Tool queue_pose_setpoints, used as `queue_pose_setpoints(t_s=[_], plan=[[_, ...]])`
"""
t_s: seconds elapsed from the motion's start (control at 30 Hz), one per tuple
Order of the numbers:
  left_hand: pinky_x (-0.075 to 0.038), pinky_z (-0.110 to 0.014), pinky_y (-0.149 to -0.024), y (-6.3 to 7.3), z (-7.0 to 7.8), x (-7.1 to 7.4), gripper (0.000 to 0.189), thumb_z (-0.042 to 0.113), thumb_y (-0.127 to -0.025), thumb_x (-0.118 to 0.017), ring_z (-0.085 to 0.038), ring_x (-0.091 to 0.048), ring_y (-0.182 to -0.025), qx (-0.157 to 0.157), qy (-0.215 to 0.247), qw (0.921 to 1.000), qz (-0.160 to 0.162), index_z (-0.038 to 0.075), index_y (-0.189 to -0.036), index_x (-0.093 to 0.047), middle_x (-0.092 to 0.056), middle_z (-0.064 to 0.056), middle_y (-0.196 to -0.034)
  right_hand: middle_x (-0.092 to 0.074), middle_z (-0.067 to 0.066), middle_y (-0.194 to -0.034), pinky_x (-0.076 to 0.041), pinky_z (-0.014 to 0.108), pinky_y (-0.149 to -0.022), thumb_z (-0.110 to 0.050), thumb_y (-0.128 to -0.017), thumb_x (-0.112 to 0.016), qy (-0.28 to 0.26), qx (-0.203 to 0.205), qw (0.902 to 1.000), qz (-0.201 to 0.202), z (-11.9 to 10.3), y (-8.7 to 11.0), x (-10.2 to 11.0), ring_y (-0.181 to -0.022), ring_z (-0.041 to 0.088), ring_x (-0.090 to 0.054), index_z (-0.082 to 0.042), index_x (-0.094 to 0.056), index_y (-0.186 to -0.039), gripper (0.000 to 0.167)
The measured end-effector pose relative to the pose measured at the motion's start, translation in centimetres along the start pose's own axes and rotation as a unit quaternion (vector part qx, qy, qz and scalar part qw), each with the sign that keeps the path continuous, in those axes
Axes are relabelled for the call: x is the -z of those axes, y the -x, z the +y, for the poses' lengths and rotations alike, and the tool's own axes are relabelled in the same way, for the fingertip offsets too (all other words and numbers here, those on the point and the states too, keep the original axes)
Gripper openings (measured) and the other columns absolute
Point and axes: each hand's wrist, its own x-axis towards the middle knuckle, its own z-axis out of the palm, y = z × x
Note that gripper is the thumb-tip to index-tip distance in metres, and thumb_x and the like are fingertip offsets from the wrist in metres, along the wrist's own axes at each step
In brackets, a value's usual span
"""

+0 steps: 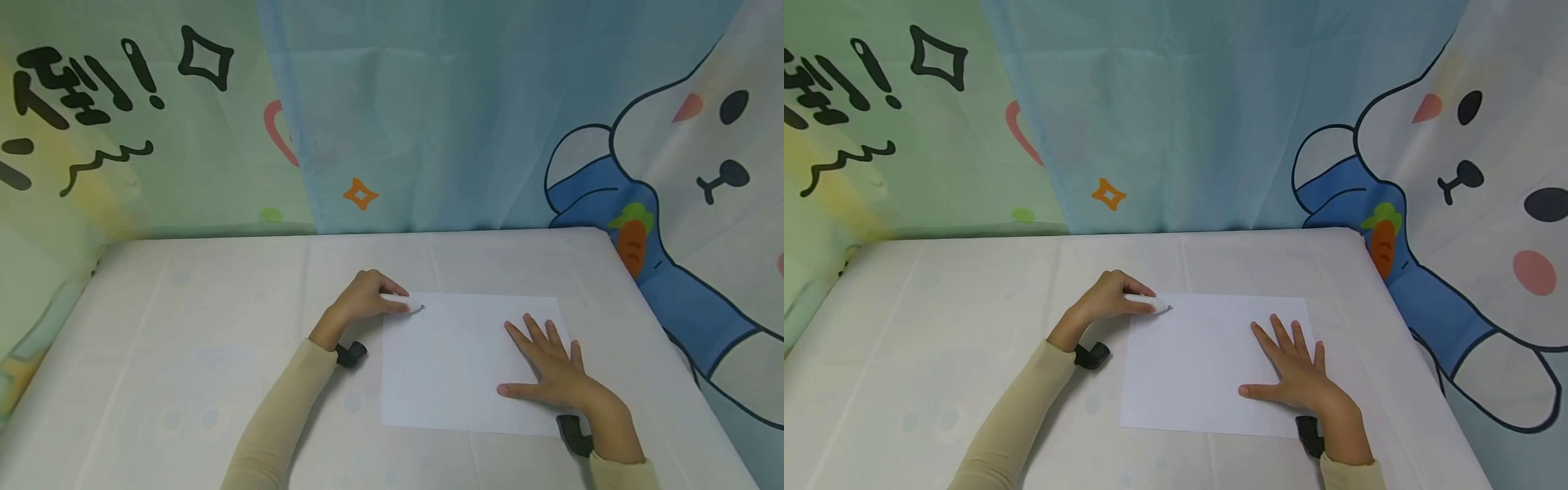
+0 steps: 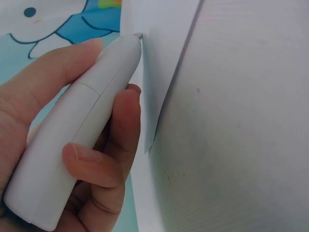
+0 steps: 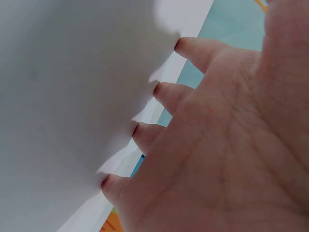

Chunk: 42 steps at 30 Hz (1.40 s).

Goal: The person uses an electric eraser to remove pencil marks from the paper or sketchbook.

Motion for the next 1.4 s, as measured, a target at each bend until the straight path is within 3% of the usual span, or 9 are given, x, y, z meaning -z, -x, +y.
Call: queue_pose_setpoints(t_s=[0.27,0.7,1.4], plan=[[-0.048,-0.022,-0.081,-0.09,-0.1,-0.19,0.025,0.018,-0.082,-0.08,-0.018,-0.064,-0.097,-0.002,-0.007,0.9998,0.018,0.005,-0.104,-0.077,-0.074,-0.008,-0.105,-0.001,0.03,-0.158,0.014,0.079,-0.097,-0.05,-0.072,-0.08,-0.006,0.002,1.0,-0.003,-0.02,0.06,-0.06,-0.14,0.056,0.013,-0.008,-0.022,-0.154,0.109],[-0.051,-0.029,-0.089,-0.24,-0.31,-0.38,0.026,0.018,-0.082,-0.08,-0.023,-0.066,-0.106,-0.006,0.005,0.999,0.044,0.004,-0.103,-0.077,-0.073,-0.01,-0.109,0.0,0.03,-0.158,0.015,0.078,-0.097,-0.051,-0.072,-0.08,-0.009,-0.003,0.9999,-0.004,-0.09,0.02,0.01,-0.14,0.056,0.014,-0.008,-0.021,-0.154,0.11],[-0.049,-0.023,-0.081,-0.13,-0.15,-0.2,0.025,0.018,-0.081,-0.08,-0.02,-0.066,-0.1,-0.011,-0.004,0.9995,0.029,0.004,-0.103,-0.077,-0.074,-0.009,-0.105,0.0,0.03,-0.158,0.015,0.078,-0.098,-0.05,-0.073,-0.08,-0.004,-0.004,1.0,-0.007,0.02,-0.08,0.0,-0.14,0.056,0.014,-0.007,-0.021,-0.154,0.109]])
